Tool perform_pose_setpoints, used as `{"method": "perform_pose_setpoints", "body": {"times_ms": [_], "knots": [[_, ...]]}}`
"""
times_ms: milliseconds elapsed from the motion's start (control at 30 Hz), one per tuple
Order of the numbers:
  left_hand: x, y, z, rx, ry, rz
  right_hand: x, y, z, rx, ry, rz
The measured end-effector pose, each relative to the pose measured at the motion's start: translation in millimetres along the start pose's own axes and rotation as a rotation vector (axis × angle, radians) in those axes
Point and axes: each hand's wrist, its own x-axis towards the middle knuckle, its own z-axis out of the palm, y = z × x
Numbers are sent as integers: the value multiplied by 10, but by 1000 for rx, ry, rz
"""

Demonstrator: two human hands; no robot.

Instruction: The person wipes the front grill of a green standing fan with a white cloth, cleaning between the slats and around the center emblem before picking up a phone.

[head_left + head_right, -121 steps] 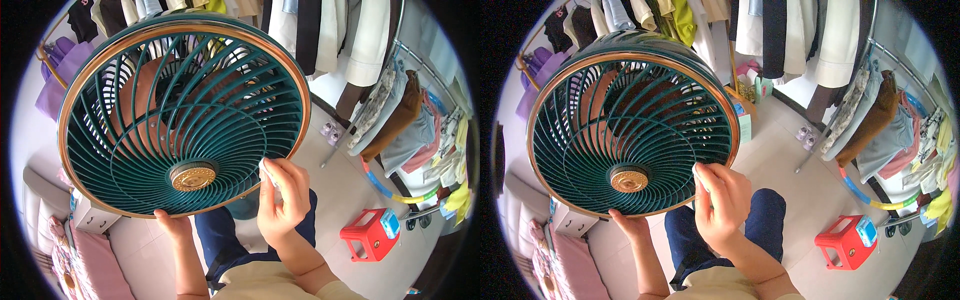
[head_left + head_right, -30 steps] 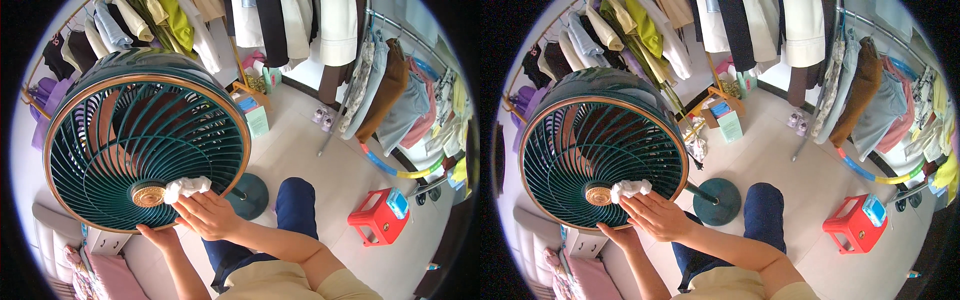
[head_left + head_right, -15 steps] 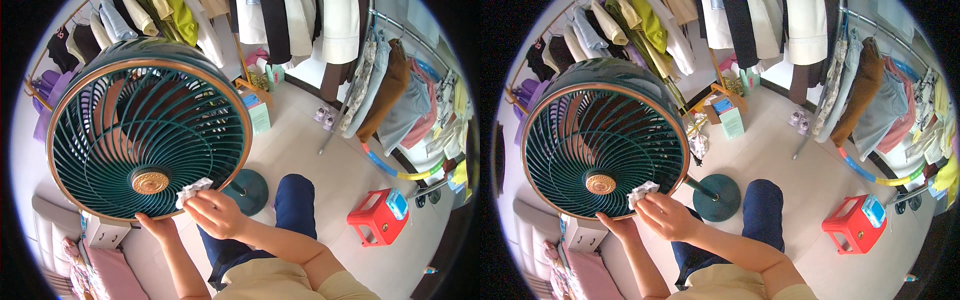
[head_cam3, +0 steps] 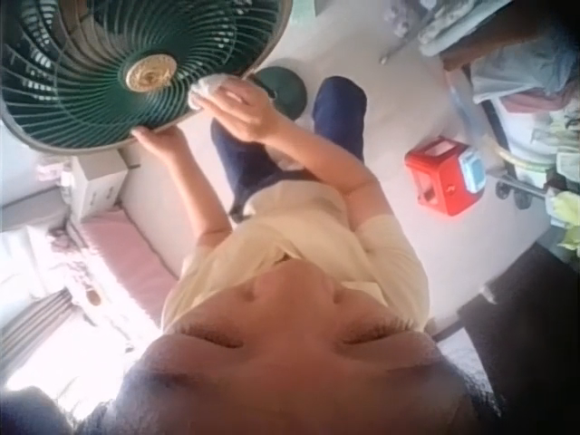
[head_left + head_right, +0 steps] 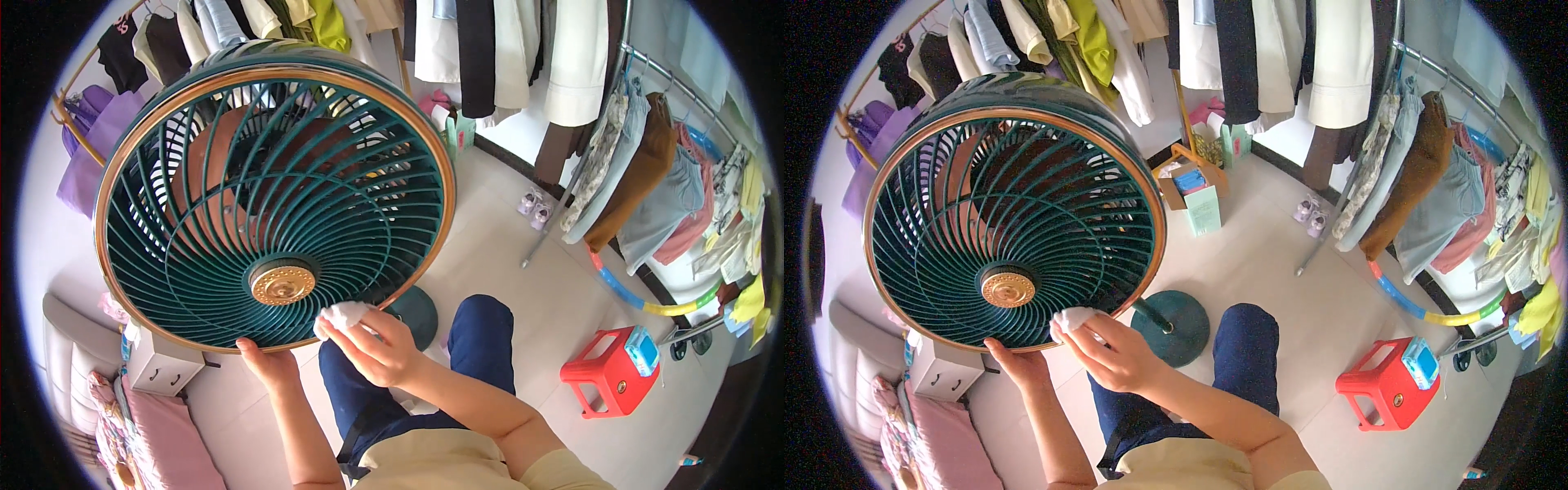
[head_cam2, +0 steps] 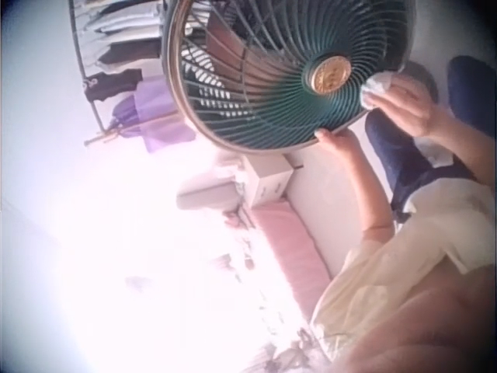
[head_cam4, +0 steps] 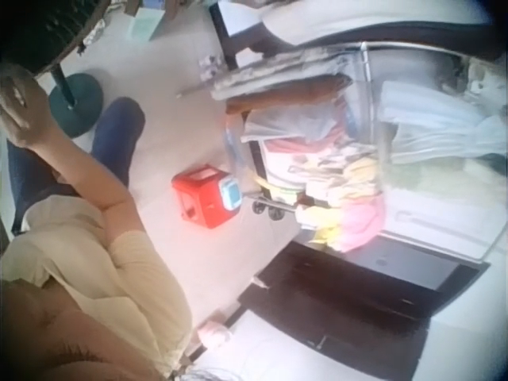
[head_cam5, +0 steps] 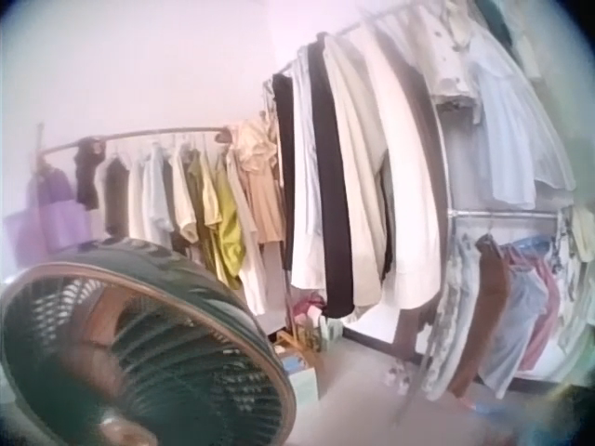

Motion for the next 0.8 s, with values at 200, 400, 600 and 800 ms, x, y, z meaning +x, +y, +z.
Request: {"method": "perform_pose_setpoints", "body": {"times_ms": [200, 400, 600, 800], "knots": [[-36, 18, -10, 8, -24, -32, 183, 19, -54, 55, -42, 132], [-67, -16, -48, 7, -43, -12, 536, 105, -33, 88, 70, 143], [-90, 2, -100, 0, -94, -96, 202, 37, -41, 30, -46, 71], [-108, -17, -128, 72, -217, -33, 746, 258, -124, 137, 11, 97]]}}
